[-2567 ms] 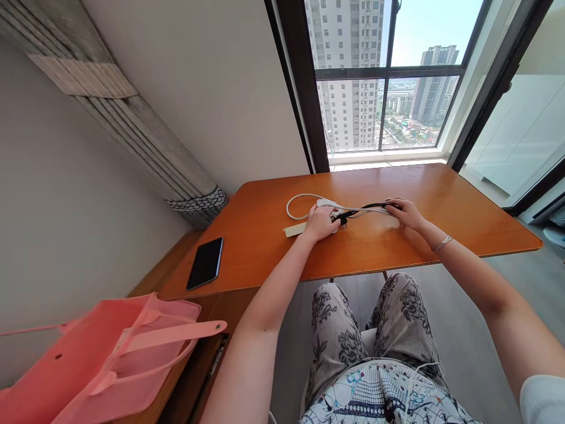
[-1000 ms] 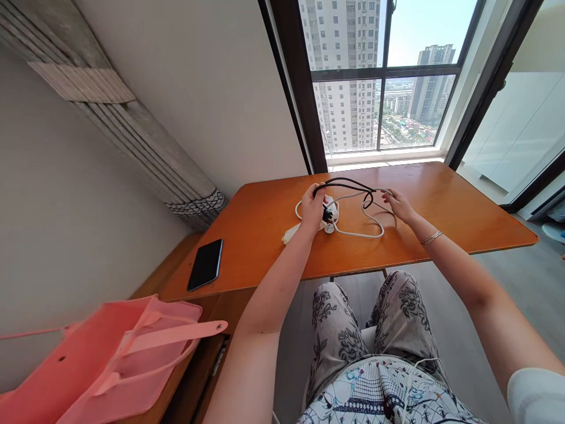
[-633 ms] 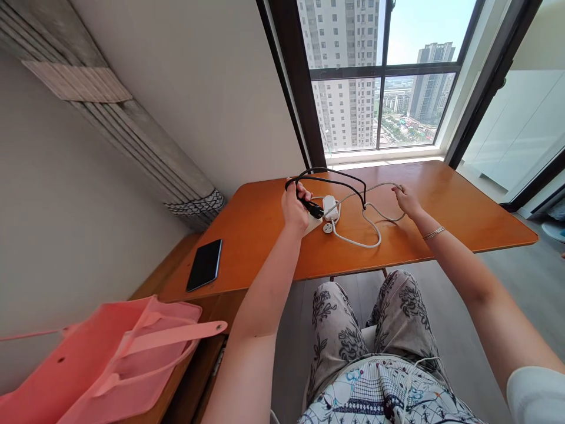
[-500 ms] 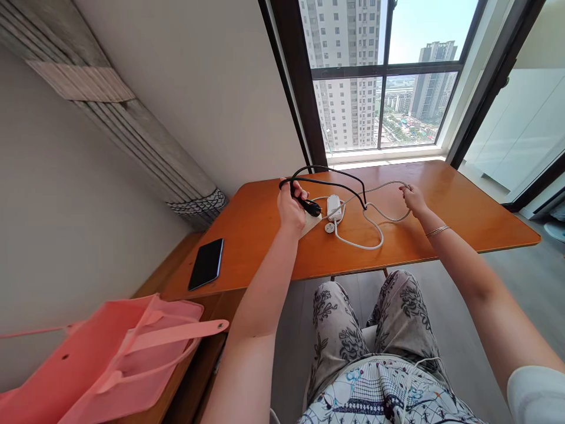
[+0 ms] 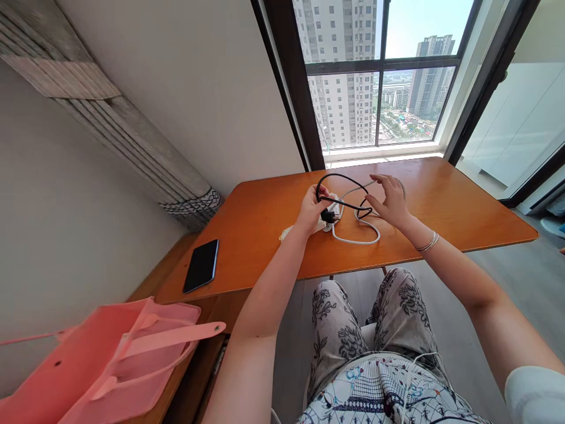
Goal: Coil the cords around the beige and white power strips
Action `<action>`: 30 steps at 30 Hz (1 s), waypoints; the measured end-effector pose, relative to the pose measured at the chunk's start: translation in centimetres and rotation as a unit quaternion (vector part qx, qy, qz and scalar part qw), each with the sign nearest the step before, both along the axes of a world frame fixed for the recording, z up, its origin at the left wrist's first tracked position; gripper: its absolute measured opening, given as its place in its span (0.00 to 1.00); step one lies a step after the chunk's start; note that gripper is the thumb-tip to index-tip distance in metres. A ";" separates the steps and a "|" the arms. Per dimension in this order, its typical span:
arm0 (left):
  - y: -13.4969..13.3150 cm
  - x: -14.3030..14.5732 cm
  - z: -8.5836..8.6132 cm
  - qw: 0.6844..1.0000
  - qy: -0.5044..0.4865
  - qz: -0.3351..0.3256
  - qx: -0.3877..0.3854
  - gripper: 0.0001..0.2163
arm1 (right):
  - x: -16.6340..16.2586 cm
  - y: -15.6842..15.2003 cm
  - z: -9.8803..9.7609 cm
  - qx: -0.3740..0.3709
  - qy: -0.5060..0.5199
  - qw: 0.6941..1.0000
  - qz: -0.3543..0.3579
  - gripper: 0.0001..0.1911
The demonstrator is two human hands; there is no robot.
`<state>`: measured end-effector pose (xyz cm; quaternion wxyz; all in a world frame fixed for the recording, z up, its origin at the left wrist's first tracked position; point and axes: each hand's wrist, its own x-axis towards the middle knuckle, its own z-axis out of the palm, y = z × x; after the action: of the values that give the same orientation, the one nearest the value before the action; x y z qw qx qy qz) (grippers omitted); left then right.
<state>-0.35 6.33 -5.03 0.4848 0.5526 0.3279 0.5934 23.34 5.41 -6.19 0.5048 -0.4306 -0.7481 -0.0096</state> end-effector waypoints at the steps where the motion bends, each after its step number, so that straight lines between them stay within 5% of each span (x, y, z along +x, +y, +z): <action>1: -0.2 0.3 -0.1 1.000 0.020 -0.006 0.002 0.17 | -1.0 -0.7 0.6 -0.009 0.001 0.999 0.045 0.27; 5: -0.7 0.7 -0.2 0.998 0.054 -0.022 0.010 0.20 | -3.5 -2.6 1.5 -0.196 0.032 0.949 0.246 0.23; 8: -0.6 0.1 -0.2 0.998 0.064 -0.028 0.008 0.21 | -3.6 -3.0 1.0 -0.317 0.077 0.896 0.302 0.30; 13: -0.5 -0.8 0.2 0.998 0.033 -0.044 -0.040 0.14 | -2.1 -2.1 0.3 -0.263 0.175 0.924 0.214 0.30; 20: -0.9 -0.7 1.1 0.996 0.016 0.034 -0.085 0.03 | 0.7 -0.5 -0.4 -0.206 0.208 0.947 0.135 0.30; 26: 0.3 -1.5 1.0 0.987 0.087 0.134 -0.017 0.05 | 1.5 -1.0 -1.8 -0.225 0.194 0.946 0.130 0.32; 30: 1.1 -1.2 0.8 0.984 0.119 0.116 0.058 0.06 | 1.2 -1.8 -2.0 -0.232 0.145 0.945 0.181 0.31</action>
<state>-1.52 7.42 -4.20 0.3369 0.6048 0.4101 0.5938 24.50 3.58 -8.18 0.4875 -0.3900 -0.7133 0.3184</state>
